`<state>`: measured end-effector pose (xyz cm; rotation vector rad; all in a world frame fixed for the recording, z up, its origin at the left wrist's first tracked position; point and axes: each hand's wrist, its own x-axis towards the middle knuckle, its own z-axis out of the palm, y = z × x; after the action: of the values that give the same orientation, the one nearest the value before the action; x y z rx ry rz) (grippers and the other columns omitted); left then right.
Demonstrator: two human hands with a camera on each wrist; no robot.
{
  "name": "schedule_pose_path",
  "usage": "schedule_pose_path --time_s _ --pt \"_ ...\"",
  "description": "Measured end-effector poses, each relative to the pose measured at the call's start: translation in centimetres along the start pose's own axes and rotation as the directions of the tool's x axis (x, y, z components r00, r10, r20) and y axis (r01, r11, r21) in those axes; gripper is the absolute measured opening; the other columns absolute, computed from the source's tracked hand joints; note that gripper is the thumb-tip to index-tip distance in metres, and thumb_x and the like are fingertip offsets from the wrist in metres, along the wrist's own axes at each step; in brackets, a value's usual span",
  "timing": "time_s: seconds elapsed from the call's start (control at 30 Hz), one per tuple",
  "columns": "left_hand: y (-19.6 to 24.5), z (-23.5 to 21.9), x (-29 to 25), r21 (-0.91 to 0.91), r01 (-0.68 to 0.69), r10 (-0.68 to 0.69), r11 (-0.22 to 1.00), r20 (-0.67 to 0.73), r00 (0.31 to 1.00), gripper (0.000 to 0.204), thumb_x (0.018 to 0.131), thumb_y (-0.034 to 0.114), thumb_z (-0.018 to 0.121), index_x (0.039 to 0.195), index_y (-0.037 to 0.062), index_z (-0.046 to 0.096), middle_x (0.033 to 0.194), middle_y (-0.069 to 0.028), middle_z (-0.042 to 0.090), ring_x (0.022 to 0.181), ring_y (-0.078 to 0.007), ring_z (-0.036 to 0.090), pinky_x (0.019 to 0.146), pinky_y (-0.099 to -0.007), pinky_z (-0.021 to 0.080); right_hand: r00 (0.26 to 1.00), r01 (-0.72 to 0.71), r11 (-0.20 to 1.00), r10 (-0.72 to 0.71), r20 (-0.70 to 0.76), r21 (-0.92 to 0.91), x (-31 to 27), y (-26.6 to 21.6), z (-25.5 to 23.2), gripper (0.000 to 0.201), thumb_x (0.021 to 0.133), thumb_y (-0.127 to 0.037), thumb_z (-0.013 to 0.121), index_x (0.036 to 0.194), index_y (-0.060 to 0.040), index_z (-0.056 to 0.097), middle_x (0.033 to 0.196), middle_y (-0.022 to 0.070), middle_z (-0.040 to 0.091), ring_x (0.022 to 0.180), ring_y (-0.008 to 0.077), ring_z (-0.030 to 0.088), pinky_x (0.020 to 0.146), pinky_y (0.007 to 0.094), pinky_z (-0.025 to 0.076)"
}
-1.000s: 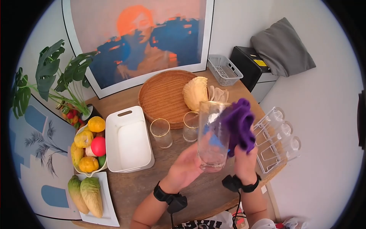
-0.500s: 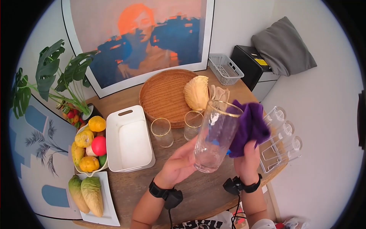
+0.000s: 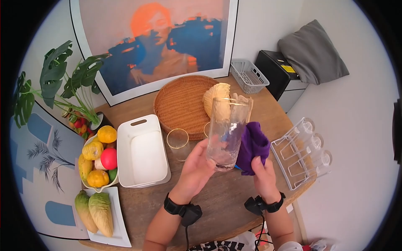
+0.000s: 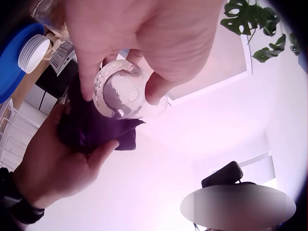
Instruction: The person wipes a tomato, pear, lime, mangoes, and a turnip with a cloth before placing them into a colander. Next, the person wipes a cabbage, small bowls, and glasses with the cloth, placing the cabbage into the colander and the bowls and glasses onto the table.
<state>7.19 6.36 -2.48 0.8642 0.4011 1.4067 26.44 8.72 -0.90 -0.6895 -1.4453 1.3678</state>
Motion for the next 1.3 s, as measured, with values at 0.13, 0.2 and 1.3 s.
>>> schedule_pose_path --time_s 0.13,0.2,1.3 --pt "-0.4 0.3 -0.2 0.181 -0.076 0.072 0.981 0.028 0.997 0.075 0.091 0.022 0.068 0.148 -0.0014 0.026 0.143 -0.015 0.044 0.13 -0.0265 0.047 0.108 -0.0428 0.04 0.991 0.116 0.943 -0.133 -0.034 -0.312 -1.5 -0.1 0.0 0.049 0.091 -0.026 0.062 0.13 0.0027 0.052 0.123 0.0118 0.052 0.107 0.0243 0.054 0.092 0.0336 0.043" --pt "-0.9 -0.4 0.1 0.221 -0.135 0.131 0.966 0.034 0.991 0.072 0.09 0.011 0.067 0.149 -0.0006 0.026 0.143 -0.0145 0.043 0.13 -0.0249 0.047 0.109 -0.0402 0.038 0.846 0.478 0.645 -0.52 0.115 -0.596 -1.3 0.7 0.1 0.054 0.074 -0.014 0.071 0.125 0.0011 0.059 0.119 0.0207 0.052 0.104 0.0366 0.053 0.09 0.0404 0.045" --pt "5.1 0.6 -1.7 0.784 -0.318 0.295 0.533 0.18 0.938 0.061 0.084 0.02 0.073 0.137 0.0009 0.048 0.127 -0.0167 0.055 0.11 -0.0292 0.056 0.095 -0.0418 0.045 0.943 -0.022 0.868 0.182 0.278 -0.495 -1.3 -6.2 -4.0 0.044 0.072 -0.012 0.081 0.111 0.0001 0.064 0.111 0.0147 0.065 0.1 0.0288 0.063 0.09 0.0356 0.047"
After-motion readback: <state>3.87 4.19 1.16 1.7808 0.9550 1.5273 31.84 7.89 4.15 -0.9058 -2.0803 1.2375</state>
